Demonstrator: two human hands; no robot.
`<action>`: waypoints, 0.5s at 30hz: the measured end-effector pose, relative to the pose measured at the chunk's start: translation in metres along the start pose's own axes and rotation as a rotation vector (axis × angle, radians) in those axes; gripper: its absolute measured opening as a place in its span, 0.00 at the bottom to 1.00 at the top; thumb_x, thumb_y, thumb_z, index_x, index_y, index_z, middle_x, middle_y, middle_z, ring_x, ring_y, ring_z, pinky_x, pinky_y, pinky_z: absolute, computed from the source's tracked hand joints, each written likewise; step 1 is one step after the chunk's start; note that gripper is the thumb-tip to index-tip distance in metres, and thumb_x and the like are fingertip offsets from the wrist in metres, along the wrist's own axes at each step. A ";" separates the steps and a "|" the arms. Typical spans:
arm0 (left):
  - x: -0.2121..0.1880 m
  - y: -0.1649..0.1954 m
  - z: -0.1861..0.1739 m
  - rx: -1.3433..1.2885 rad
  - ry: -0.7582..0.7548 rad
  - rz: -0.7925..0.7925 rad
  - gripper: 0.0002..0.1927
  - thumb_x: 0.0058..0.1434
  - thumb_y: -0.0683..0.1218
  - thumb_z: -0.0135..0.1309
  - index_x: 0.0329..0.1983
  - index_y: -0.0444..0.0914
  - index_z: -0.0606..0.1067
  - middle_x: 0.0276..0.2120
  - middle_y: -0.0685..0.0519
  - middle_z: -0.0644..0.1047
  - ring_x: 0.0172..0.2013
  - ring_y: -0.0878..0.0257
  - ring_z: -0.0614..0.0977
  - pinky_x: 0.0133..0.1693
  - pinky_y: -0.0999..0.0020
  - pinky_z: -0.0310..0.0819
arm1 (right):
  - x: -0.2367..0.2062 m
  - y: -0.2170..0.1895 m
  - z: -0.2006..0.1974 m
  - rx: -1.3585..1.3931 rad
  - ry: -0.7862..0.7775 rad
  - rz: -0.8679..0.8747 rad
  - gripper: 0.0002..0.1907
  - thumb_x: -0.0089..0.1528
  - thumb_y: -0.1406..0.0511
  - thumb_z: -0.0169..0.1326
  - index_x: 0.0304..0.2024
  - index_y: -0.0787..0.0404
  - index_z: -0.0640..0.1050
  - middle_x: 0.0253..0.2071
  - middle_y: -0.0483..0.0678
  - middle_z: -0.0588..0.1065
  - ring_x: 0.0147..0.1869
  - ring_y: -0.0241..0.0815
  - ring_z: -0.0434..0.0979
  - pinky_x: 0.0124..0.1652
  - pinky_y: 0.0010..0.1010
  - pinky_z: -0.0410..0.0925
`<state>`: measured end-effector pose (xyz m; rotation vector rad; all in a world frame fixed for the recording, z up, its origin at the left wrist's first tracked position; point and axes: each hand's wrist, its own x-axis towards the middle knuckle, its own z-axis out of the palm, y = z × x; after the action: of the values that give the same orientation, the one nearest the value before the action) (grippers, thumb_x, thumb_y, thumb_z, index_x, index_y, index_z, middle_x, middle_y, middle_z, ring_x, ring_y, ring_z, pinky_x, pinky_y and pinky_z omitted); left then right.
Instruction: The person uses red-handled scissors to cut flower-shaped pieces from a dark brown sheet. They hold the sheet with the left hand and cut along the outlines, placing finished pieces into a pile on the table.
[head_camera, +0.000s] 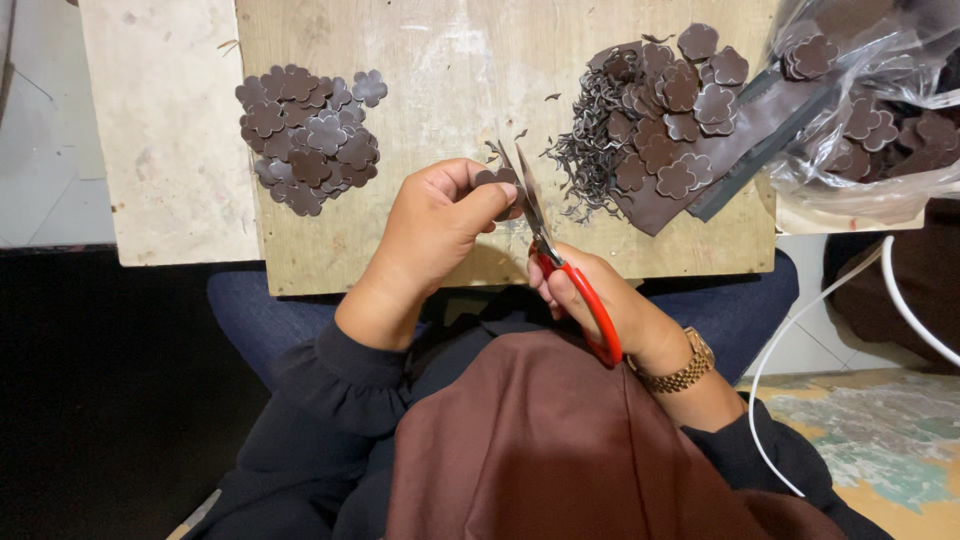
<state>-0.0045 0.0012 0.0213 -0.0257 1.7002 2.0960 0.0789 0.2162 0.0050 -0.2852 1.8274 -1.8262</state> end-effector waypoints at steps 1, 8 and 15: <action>0.000 0.001 0.000 0.001 0.005 -0.006 0.07 0.62 0.42 0.58 0.35 0.32 0.78 0.30 0.53 0.82 0.30 0.72 0.78 0.33 0.77 0.73 | 0.000 0.000 0.000 -0.001 -0.001 -0.004 0.29 0.69 0.41 0.41 0.45 0.60 0.71 0.32 0.40 0.67 0.35 0.30 0.65 0.36 0.23 0.66; -0.002 0.005 0.002 0.039 0.014 -0.001 0.07 0.62 0.42 0.58 0.36 0.32 0.79 0.30 0.53 0.82 0.30 0.72 0.78 0.34 0.77 0.73 | 0.001 -0.003 0.000 -0.021 0.015 0.033 0.21 0.70 0.49 0.42 0.44 0.60 0.71 0.31 0.40 0.67 0.33 0.30 0.65 0.35 0.23 0.66; -0.002 0.003 0.001 0.045 0.014 0.020 0.07 0.63 0.42 0.58 0.33 0.32 0.78 0.29 0.54 0.81 0.29 0.73 0.77 0.32 0.77 0.71 | 0.001 -0.005 -0.001 -0.024 0.007 0.014 0.20 0.70 0.50 0.43 0.45 0.61 0.71 0.33 0.40 0.68 0.34 0.30 0.66 0.36 0.23 0.67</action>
<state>-0.0032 0.0013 0.0247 -0.0094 1.7618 2.0764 0.0766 0.2159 0.0093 -0.2745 1.8531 -1.7993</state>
